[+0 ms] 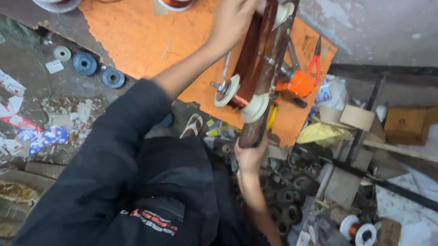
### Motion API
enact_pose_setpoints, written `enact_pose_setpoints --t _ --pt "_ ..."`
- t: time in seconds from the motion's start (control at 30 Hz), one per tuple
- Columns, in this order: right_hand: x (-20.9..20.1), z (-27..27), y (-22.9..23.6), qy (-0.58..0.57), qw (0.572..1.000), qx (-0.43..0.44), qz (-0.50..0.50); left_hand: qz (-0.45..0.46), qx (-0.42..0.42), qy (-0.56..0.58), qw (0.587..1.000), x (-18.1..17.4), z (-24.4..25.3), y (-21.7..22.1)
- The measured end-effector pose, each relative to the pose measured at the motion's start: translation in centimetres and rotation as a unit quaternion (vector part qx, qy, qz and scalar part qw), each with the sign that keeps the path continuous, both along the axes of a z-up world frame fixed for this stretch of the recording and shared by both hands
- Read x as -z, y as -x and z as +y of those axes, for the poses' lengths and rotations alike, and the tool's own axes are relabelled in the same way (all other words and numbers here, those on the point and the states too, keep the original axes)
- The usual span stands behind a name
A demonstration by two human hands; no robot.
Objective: The person operates a hand-cranked winding machine to wrap copper wire onto a spool. They then remove the wound spool, unwind the wire by hand, and place the empty spool back on the machine.
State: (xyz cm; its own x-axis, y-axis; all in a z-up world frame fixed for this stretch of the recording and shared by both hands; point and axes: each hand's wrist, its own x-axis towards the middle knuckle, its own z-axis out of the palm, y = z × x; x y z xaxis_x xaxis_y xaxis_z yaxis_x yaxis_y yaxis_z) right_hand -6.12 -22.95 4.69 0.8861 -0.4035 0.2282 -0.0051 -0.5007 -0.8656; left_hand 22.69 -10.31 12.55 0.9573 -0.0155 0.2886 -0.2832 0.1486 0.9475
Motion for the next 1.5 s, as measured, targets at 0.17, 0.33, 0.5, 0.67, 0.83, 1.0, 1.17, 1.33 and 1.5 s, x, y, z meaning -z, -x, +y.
enact_pose_setpoints --t 0.17,0.33,0.5,0.67,0.83,1.0,1.17,1.33,1.5 --pt "1.0 0.3 0.0 -0.426 0.901 -0.007 0.079 0.131 0.016 -0.266 0.955 13.1 7.7 11.5" --pt "3.2 0.6 2.4 -0.442 0.866 0.195 0.126 0.245 0.142 -0.385 0.878 15.9 16.0 24.5" --pt "11.8 -0.8 -3.0 -0.446 0.845 0.043 0.293 0.333 0.044 -0.323 0.885 21.0 14.7 21.3" --pt "16.1 -2.6 -9.0 -0.37 0.9 -0.041 0.226 0.253 0.049 -0.37 0.893 19.8 10.7 13.4" --pt "8.6 -4.5 -7.8 -0.366 0.918 -0.001 0.15 0.178 0.086 -0.211 0.957 8.4 10.1 13.3" --pt "0.2 -3.3 -5.0 -0.18 0.979 -0.027 0.093 -0.05 0.057 -0.296 0.952 1.1 8.5 15.3" --pt "-4.3 -2.0 -5.3 0.199 0.959 -0.102 -0.172 -0.192 0.041 -0.359 0.913 -1.1 7.9 14.5" --pt "-8.5 -4.6 -9.8 0.152 0.966 -0.118 -0.173 -0.275 -0.032 -0.393 0.877 -3.1 5.4 9.6" --pt "-10.3 -7.5 -14.9 0.185 0.961 -0.102 -0.176 -0.175 -0.057 -0.294 0.938 -4.6 2.4 5.4"
